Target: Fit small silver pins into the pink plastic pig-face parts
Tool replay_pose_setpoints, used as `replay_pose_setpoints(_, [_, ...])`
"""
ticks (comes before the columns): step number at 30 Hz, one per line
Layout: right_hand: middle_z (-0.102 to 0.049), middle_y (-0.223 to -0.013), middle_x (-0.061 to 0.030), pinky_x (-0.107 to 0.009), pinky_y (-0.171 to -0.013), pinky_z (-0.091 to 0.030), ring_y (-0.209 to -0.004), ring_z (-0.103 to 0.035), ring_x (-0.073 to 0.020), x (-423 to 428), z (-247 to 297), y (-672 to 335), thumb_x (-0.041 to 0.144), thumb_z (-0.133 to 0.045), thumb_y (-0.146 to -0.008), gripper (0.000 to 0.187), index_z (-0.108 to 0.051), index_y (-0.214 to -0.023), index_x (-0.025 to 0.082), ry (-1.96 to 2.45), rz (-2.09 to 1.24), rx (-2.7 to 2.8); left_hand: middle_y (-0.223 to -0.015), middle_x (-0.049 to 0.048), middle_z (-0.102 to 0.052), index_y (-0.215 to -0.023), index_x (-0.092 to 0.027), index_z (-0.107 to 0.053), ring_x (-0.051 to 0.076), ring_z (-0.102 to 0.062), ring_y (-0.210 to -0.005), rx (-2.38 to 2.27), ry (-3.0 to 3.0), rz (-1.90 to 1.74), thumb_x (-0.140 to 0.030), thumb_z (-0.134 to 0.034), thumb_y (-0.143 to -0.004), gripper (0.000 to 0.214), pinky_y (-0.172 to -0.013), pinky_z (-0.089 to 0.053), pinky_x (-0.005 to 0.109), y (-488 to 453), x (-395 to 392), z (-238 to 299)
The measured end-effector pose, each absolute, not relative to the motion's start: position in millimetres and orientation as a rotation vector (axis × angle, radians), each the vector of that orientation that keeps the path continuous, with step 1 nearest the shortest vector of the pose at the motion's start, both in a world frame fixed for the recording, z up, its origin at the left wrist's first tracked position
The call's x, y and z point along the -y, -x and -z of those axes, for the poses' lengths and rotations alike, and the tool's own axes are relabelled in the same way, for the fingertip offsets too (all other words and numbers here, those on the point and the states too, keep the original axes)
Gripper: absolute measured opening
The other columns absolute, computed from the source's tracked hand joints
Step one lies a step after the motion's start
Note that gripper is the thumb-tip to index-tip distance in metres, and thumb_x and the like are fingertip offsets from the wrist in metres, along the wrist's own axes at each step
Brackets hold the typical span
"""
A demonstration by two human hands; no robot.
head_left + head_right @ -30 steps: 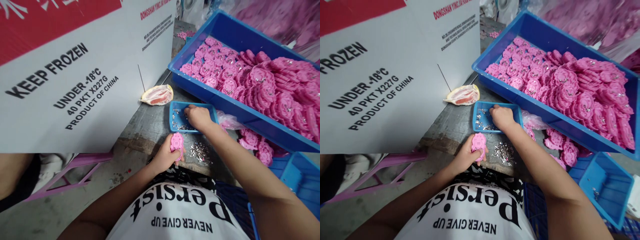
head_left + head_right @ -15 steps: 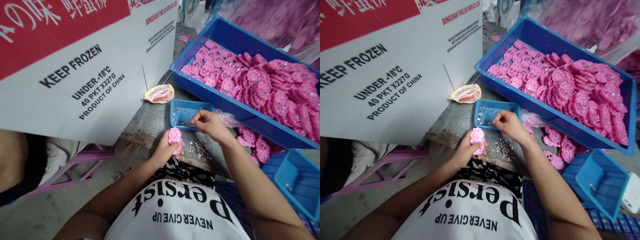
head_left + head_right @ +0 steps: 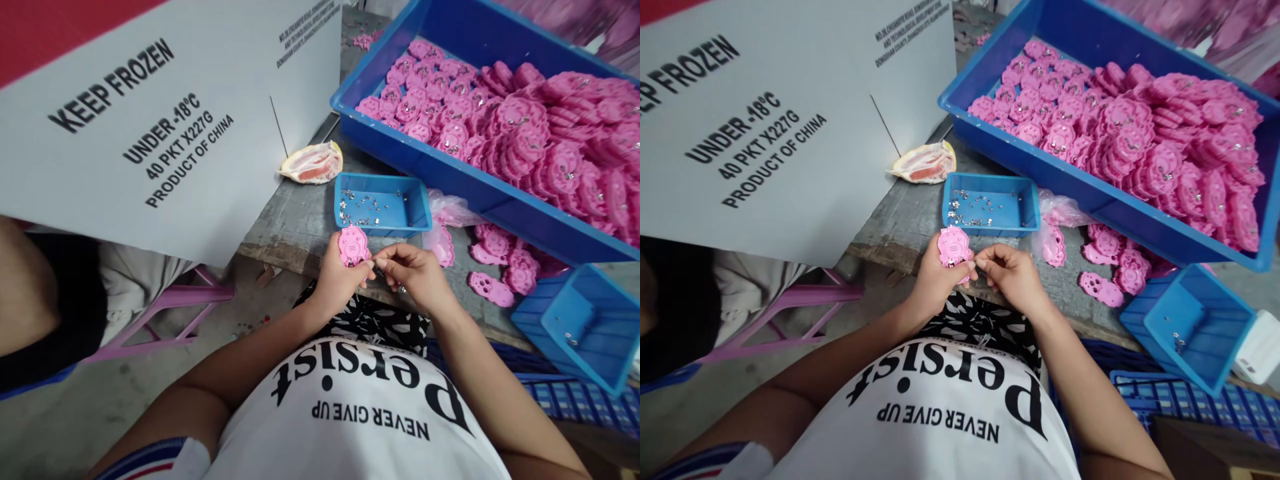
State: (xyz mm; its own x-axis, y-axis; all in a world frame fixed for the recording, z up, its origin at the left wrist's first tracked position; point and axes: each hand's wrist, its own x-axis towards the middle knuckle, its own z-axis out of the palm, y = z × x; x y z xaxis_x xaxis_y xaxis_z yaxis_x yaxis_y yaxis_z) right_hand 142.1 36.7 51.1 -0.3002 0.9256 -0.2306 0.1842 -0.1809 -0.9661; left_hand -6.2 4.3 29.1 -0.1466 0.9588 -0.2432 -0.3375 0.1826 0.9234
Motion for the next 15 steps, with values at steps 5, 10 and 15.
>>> replay_pose_setpoints(5, [-0.063, -0.060, 0.0028, -0.023, -0.038, -0.034, -0.043, -0.045, -0.0094, -29, -46, -145, 0.049, -0.087, -0.068, 0.036, -0.068, -0.077, 0.020, 1.296, -1.561, 1.305, -0.084, -0.0028, -0.067, -0.105, -0.021, -0.050, 0.010, -0.064, -0.054, -1.206, -0.753, -1.342, -0.013, -0.072, -0.070, 0.043, -0.043, -0.046, 0.019, 1, -4, -32])
replay_pose_setpoints(10, [-0.061, -0.062, 0.0024, -0.025, -0.047, -0.034, -0.050, -0.043, -0.0105, -28, -46, -153, 0.047, -0.082, -0.073, 0.031, -0.067, -0.073, 0.020, 1.320, -1.449, 1.420, -0.085, -0.0013, -0.067, -0.110, -0.022, -0.050, 0.012, -0.065, -0.059, -1.193, -0.837, -1.310, -0.018, -0.078, -0.072, 0.047, -0.047, -0.048, 0.020, -1, -2, -31])
replay_pose_setpoints(15, [-0.069, -0.097, -0.0068, -0.037, -0.084, -0.051, -0.097, -0.064, -0.0235, -24, -43, -153, 0.042, -0.075, -0.077, 0.024, -0.064, -0.070, 0.022, 1.282, -1.242, 1.347, -0.118, 0.0087, -0.070, -0.130, -0.025, -0.052, 0.023, -0.071, -0.104, -0.844, -0.759, -1.450, -0.072, -0.071, -0.081, 0.071, -0.086, -0.059, 0.036, -6, 4, -23])
